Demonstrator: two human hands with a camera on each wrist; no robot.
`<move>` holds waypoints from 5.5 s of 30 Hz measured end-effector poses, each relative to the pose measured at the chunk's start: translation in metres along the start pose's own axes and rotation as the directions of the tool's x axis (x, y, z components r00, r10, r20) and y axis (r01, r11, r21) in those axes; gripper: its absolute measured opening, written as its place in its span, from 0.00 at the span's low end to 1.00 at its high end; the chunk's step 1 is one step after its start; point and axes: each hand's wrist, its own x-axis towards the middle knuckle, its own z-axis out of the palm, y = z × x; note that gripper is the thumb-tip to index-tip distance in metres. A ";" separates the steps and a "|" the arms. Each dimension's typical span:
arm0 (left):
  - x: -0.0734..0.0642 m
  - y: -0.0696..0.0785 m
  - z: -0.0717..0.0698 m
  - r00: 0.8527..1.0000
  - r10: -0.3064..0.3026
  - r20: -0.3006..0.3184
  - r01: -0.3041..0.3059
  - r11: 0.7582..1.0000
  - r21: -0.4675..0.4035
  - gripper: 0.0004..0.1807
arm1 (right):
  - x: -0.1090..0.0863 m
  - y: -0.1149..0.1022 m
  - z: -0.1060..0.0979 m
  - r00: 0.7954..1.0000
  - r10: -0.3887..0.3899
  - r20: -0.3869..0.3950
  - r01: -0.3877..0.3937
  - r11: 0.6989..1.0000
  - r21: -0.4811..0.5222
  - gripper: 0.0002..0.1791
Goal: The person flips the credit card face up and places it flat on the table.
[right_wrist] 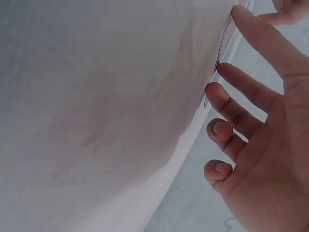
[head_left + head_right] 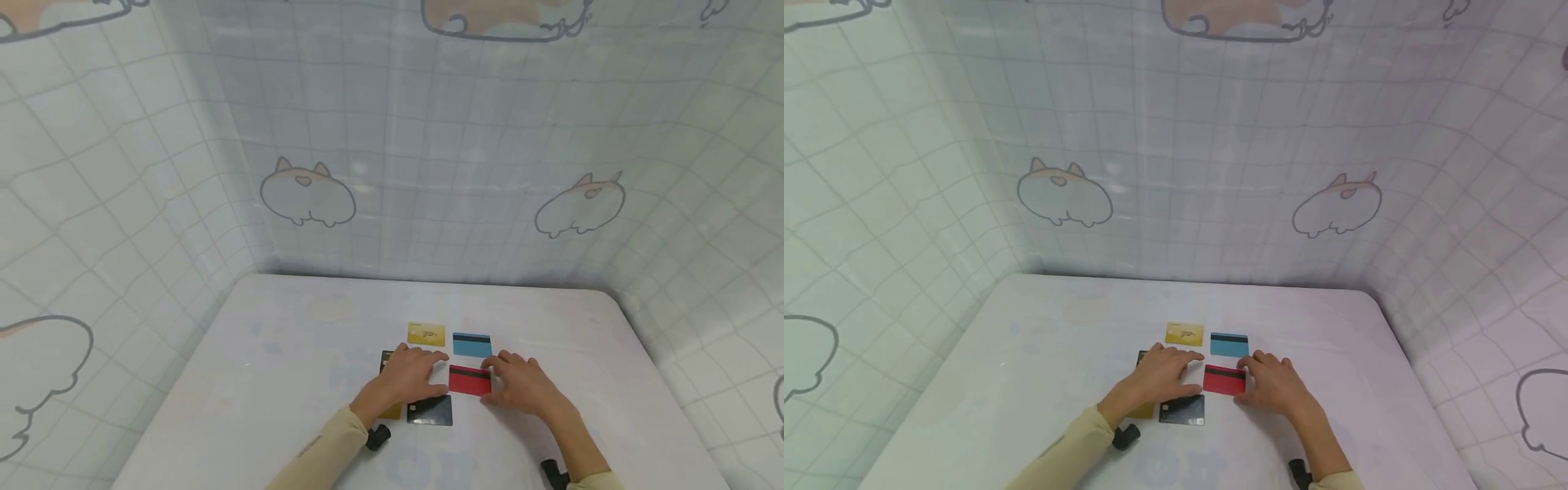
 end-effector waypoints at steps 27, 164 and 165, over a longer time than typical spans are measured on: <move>0.006 0.012 0.008 0.997 0.055 0.044 -0.056 0.998 0.022 0.31 | -0.012 -0.010 0.007 1.000 -0.010 -0.020 0.010 1.000 0.008 0.30; 0.005 -0.014 0.006 0.988 0.095 -0.119 -0.099 0.995 -0.026 0.31 | 0.012 -0.027 -0.002 0.943 -0.245 -0.224 0.326 0.814 0.480 0.32; 0.005 -0.014 0.006 0.988 0.095 -0.121 -0.099 0.995 -0.029 0.31 | 0.012 -0.027 -0.001 0.942 -0.247 -0.228 0.329 0.815 0.477 0.32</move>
